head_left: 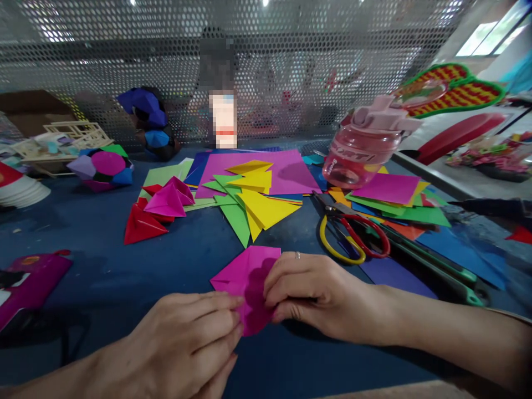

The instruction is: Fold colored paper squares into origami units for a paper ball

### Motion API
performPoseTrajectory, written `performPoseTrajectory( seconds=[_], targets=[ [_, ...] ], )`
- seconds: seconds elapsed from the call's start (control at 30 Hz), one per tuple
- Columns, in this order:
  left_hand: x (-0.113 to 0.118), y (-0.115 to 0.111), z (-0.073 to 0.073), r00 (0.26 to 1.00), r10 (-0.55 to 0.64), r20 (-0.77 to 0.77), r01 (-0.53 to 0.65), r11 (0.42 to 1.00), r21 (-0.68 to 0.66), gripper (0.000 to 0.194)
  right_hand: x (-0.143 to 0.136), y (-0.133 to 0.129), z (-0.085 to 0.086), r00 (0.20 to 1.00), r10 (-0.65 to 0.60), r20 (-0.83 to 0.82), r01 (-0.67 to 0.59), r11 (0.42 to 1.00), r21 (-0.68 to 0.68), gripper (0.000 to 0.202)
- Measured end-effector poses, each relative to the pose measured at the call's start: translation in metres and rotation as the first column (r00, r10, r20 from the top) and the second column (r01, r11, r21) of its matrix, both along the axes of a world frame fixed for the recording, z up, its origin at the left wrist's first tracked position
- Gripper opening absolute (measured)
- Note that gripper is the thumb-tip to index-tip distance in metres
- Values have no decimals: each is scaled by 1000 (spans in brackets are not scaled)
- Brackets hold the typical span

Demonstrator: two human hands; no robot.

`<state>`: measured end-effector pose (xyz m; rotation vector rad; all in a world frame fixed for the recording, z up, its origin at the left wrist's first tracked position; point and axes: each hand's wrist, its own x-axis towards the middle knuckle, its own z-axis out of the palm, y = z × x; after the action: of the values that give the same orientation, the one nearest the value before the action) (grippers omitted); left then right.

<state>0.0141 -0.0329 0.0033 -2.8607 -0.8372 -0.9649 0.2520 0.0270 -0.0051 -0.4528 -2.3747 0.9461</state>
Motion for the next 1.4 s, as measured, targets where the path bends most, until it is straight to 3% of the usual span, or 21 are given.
performPoseTrajectory(
  seconds=[0.13, 0.33, 0.53, 0.8, 0.97, 1.1, 1.2, 1.3, 1.4],
  targets=[
    [0, -7, -7, 998, 55, 17, -55, 998, 0, 19, -10, -4, -1, 983, -182, 32, 184, 979, -82, 7],
    [-1, -9, -9, 998, 69, 5, -69, 997, 20, 20, -21, -4, -2, 923, -323, 207, 326, 945, 19, 15],
    [0, -4, -5, 985, 92, -149, -82, 994, 68, 28, -24, -5, -3, 896, -359, 262, 341, 933, 113, 15],
    [-5, -2, 2, 987, 98, -129, -96, 995, 27, 28, -25, -4, -4, 893, -345, 289, 314, 938, 147, 15],
    [-4, 2, -2, 989, 33, -145, -36, 999, -18, 30, -24, -3, -3, 885, -350, 308, 317, 936, 154, 14],
    [-1, 8, -4, 994, -25, -103, 33, 996, 81, 38, -22, -1, -3, 874, -367, 318, 335, 930, 153, 19],
    [-1, 9, -3, 974, -49, -222, 65, 996, 67, 39, -20, 0, -3, 859, -394, 326, 360, 919, 162, 25],
    [-2, 6, -10, 955, -66, -290, 93, 992, 80, 35, -20, 0, -2, 854, -403, 328, 368, 915, 167, 27],
    [-5, 4, -25, 978, -51, -202, 83, 985, 153, 39, -18, 0, -2, 859, -393, 330, 361, 920, 156, 27]
  ],
)
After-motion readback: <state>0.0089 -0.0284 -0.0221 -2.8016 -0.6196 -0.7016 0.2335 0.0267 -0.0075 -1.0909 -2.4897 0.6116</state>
